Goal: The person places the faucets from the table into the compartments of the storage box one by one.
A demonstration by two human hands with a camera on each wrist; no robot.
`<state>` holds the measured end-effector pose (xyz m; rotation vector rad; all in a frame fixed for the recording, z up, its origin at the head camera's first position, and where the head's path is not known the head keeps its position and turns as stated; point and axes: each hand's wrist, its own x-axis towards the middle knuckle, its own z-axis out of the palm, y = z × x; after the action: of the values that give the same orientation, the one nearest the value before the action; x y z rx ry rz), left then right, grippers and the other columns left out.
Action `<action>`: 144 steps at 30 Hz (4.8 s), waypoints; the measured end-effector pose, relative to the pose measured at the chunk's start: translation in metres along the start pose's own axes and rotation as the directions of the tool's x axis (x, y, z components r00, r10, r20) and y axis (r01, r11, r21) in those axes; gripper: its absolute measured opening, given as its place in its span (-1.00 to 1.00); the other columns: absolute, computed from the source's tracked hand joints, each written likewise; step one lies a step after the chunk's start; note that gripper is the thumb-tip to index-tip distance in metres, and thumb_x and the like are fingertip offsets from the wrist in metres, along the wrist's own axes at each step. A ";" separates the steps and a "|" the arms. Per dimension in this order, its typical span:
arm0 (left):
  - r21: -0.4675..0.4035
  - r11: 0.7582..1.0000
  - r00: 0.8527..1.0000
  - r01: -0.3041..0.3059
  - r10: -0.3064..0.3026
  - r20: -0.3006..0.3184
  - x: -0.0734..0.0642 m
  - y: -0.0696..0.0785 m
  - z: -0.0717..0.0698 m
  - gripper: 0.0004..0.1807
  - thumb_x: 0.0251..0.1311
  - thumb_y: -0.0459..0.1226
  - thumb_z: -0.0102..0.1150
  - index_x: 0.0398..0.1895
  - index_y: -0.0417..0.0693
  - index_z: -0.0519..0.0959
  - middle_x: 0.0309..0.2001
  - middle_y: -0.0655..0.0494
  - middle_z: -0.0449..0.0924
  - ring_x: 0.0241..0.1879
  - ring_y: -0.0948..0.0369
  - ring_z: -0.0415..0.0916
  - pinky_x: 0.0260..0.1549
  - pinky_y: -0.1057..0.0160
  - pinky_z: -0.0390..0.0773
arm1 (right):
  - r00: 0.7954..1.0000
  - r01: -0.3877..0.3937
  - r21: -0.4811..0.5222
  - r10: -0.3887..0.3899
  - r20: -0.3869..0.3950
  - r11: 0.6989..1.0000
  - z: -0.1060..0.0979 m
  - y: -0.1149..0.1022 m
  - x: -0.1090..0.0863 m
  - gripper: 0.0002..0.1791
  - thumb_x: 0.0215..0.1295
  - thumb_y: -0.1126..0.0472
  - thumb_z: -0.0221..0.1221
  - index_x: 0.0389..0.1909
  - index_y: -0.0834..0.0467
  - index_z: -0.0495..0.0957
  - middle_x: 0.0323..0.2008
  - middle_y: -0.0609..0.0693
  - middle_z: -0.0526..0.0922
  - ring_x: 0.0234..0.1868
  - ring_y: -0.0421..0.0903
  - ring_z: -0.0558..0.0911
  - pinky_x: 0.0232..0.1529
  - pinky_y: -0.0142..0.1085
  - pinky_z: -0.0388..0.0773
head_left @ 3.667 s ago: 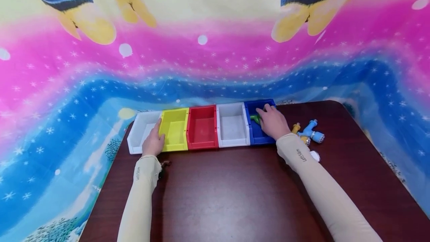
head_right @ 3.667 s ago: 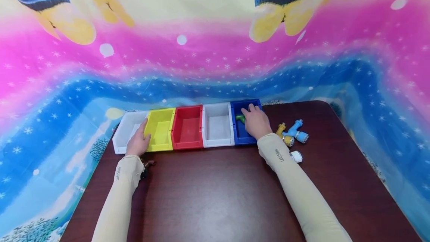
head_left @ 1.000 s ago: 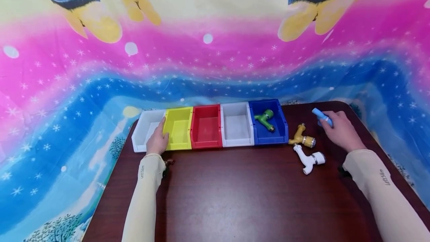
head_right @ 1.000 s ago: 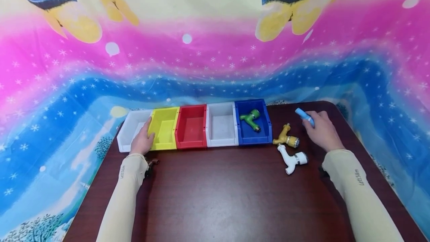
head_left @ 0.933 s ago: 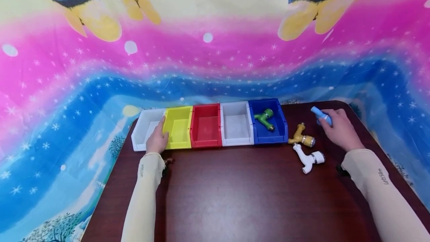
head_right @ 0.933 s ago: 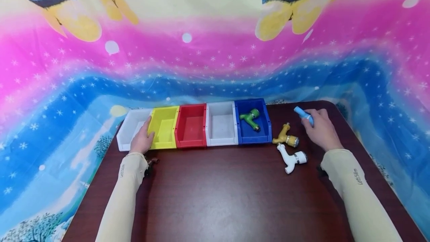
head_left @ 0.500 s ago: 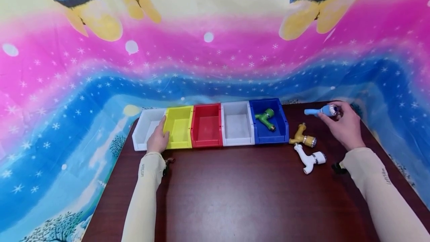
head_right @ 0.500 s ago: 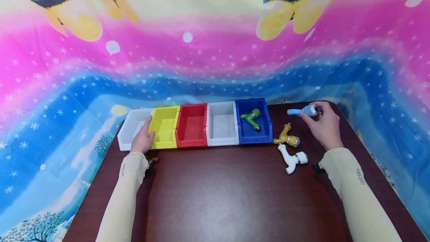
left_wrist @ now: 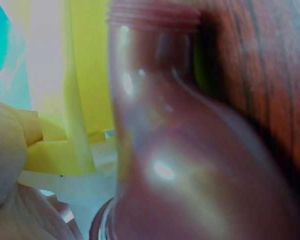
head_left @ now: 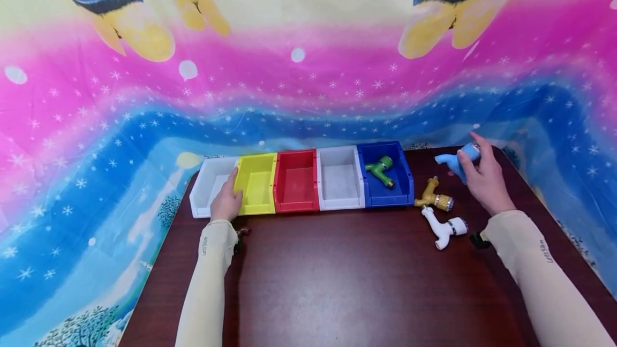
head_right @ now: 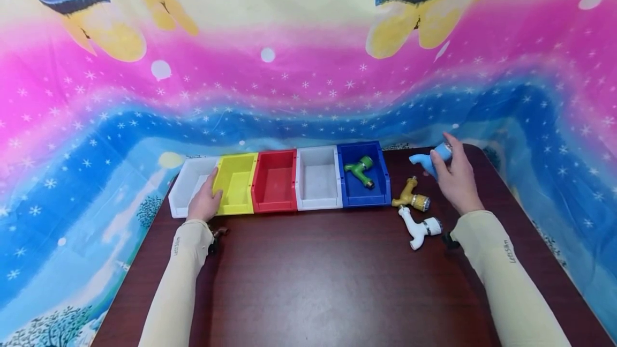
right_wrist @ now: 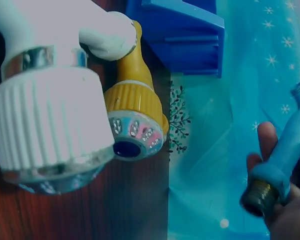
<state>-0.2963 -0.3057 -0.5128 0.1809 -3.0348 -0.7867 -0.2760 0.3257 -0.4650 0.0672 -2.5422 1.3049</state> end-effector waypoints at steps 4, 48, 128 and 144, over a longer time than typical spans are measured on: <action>0.008 1.000 1.000 0.005 -0.005 0.005 0.000 0.001 0.000 -0.22 0.60 -0.22 -0.16 0.73 0.20 -0.25 0.55 -0.30 0.20 0.29 -0.31 0.44 0.19 -0.28 0.49 | 0.995 -0.052 0.027 0.050 0.084 0.998 0.001 0.003 0.002 -0.23 0.67 -0.09 -0.20 0.69 -0.22 -0.37 0.32 0.51 0.26 -0.34 -0.46 0.57 -0.33 -0.61 0.50; 0.000 1.000 1.000 0.000 0.000 -0.003 0.002 -0.002 0.001 -0.23 0.60 -0.20 -0.16 0.73 0.20 -0.22 0.54 -0.31 0.22 0.28 -0.30 0.45 0.13 -0.27 0.51 | 0.954 0.246 -0.191 -0.203 0.219 0.950 0.139 -0.087 0.029 -0.39 0.58 0.10 0.13 0.58 0.05 0.30 0.45 0.21 0.45 0.38 0.27 0.50 0.28 0.22 0.50; 0.001 1.000 1.000 0.009 -0.009 -0.014 -0.001 0.001 0.001 -0.23 0.60 -0.19 -0.14 0.73 0.23 -0.21 0.52 -0.28 0.26 0.29 -0.28 0.46 0.15 -0.27 0.51 | 0.875 0.451 -0.637 -0.166 0.456 0.625 0.246 -0.107 0.046 -0.72 0.35 0.03 0.37 -0.10 0.15 0.75 -0.27 0.07 0.80 -0.05 0.04 0.56 0.12 -0.12 0.56; -0.005 1.000 1.000 0.004 -0.004 -0.016 0.000 0.000 0.000 -0.22 0.61 -0.20 -0.14 0.73 0.23 -0.23 0.54 -0.27 0.24 0.34 -0.28 0.42 0.21 -0.29 0.47 | 0.835 0.524 -0.683 -0.151 0.528 0.509 0.248 -0.105 0.048 -0.69 0.41 -0.02 0.30 -0.06 0.11 0.75 -0.24 0.04 0.80 -0.04 0.04 0.59 0.07 -0.14 0.52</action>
<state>-0.2965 -0.3050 -0.5130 0.1925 -3.0183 -0.7889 -0.3608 0.0685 -0.5059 0.6887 -2.9814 -0.1554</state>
